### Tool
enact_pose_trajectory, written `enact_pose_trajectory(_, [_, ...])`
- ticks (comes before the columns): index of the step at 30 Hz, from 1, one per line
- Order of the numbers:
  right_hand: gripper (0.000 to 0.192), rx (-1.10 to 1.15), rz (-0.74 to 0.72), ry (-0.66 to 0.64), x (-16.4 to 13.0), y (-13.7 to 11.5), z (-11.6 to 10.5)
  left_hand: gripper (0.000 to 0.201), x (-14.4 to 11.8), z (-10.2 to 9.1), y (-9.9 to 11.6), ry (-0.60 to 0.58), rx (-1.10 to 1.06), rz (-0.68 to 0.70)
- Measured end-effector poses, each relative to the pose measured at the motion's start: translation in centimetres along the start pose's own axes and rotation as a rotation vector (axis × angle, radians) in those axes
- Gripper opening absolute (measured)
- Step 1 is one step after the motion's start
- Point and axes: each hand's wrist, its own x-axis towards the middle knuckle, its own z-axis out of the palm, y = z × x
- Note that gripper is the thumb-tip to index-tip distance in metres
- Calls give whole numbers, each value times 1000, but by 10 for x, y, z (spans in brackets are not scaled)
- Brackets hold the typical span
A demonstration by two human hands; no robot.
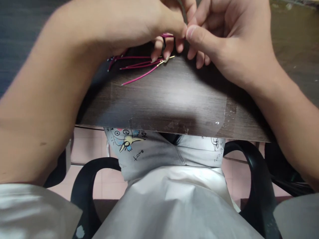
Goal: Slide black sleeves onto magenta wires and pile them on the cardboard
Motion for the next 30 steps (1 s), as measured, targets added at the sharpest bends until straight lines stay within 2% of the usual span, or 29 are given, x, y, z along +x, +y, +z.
enact_pose_trajectory(4, [37,-28,28,-7,0,-2,-1,13,-1,0,-2,-14,49,6])
enact_pose_trajectory(15, [36,4,58,-13,0,-4,0,26,1,-3,-4,-68,64,51])
enact_pose_trajectory(19, [35,10,17,-12,1,-3,0,31,2,-2,-6,-85,60,44])
enact_pose_trajectory(25, [40,-17,57,11,0,-7,2,29,3,-3,-5,-85,45,51])
enact_pose_trajectory(30, [37,-92,93,-32,-1,-14,1,29,2,-3,-2,-120,112,50])
